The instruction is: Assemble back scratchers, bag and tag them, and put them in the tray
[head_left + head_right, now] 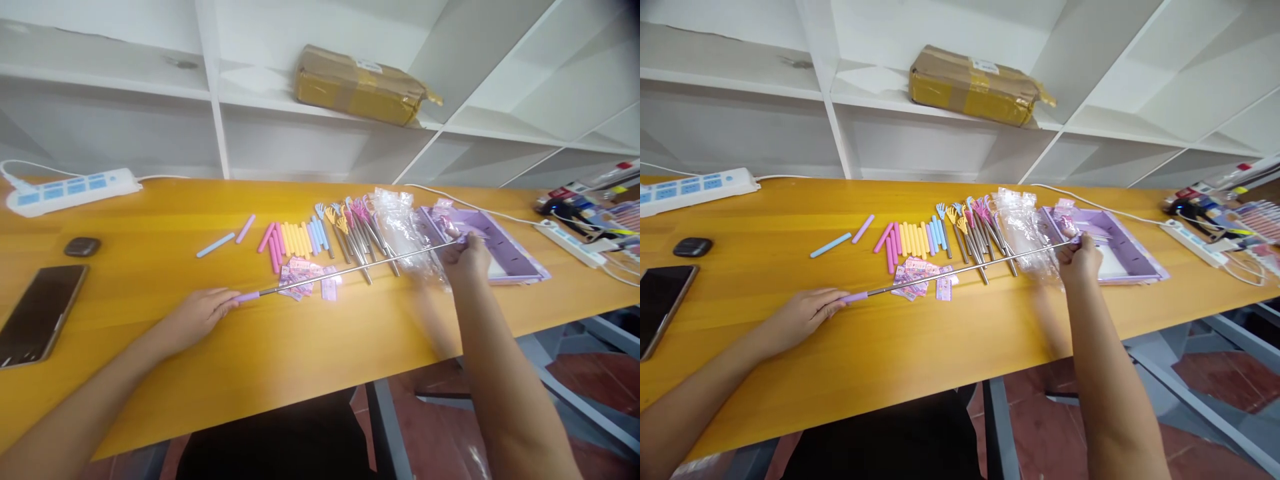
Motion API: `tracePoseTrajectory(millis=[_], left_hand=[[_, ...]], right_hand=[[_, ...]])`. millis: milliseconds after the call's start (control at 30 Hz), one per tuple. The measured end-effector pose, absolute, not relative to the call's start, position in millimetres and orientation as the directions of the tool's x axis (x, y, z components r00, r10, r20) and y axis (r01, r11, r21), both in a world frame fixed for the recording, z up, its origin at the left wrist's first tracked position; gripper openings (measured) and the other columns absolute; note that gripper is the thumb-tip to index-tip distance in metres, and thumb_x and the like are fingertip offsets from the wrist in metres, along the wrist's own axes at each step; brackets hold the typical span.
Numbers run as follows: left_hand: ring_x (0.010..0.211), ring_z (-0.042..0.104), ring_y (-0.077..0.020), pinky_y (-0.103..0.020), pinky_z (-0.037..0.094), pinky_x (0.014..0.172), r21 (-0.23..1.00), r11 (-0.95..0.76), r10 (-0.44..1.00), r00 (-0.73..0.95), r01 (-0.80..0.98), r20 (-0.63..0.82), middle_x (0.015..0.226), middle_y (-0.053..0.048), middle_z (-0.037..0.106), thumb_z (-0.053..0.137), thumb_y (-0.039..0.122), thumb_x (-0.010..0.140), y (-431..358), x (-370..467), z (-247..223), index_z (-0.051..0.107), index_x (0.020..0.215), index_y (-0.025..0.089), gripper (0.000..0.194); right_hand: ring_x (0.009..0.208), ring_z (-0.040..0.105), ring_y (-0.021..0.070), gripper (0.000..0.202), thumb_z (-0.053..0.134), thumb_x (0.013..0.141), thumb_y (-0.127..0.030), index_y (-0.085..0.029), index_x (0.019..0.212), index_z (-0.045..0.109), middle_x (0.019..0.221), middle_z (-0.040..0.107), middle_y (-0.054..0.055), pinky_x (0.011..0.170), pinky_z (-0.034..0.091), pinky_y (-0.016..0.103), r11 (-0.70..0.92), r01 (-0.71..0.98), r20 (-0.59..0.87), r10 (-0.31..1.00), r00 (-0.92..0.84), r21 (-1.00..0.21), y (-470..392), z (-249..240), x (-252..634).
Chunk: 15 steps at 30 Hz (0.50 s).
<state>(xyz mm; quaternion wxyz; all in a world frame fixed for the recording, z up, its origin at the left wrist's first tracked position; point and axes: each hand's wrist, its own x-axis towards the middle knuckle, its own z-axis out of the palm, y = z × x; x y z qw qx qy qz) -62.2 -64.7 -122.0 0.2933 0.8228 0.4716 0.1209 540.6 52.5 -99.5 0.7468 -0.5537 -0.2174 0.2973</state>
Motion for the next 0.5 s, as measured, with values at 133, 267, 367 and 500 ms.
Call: tracePoseTrajectory(millis=[133,267,367,500], left_hand=[[0.1,0.073,-0.0254,-0.035,0.057,0.09,0.583,-0.389,0.877,0.481,0.713,-0.003,0.114,-0.008,0.08,0.039,0.049,0.111,-63.7,-68.9,-123.4,0.077,0.125,0.025,0.047],[0.098,0.072,-0.0253,-0.034,0.057,0.088,0.575,-0.377,0.888,0.46,0.726,0.003,0.114,-0.007,0.08,0.039,0.048,0.111,-64.6,-72.1,-121.6,0.076,0.132,0.027,0.047],[0.1,0.072,-0.0255,-0.033,0.057,0.087,0.576,-0.384,0.888,0.46,0.722,0.016,0.115,-0.007,0.08,0.04,0.047,0.111,-65.4,-73.4,-121.6,0.073,0.138,0.029,0.047],[0.098,0.072,-0.0248,-0.033,0.054,0.086,0.569,-0.402,0.88,0.474,0.717,0.024,0.113,-0.007,0.079,0.039,0.047,0.112,-67.3,-71.6,-124.7,0.073,0.138,0.028,0.046]], right_hand=[[0.04,0.017,0.0046,0.051,0.038,0.112,-0.024,-0.011,0.074,0.07,0.051,0.027,-0.01,0.041,0.009,0.029,0.092,-0.27,-0.122,0.724,0.679,-0.958,48.5,-110.7,534.3],[0.041,0.015,0.0047,0.048,0.038,0.113,-0.029,-0.014,0.078,0.068,0.055,0.026,-0.011,0.042,0.011,0.029,0.073,-0.266,-0.132,0.723,0.678,-0.961,43.8,-108.9,529.4],[0.042,0.014,0.0052,0.046,0.039,0.113,-0.029,-0.016,0.077,0.065,0.055,0.026,-0.011,0.041,0.011,0.029,0.079,-0.254,-0.119,0.726,0.677,-0.964,43.4,-105.1,524.1],[0.041,0.015,0.0054,0.048,0.036,0.112,-0.025,-0.015,0.076,0.066,0.052,0.027,-0.01,0.039,0.012,0.026,0.094,-0.241,-0.093,0.742,0.664,-0.966,48.7,-105.4,513.3]])
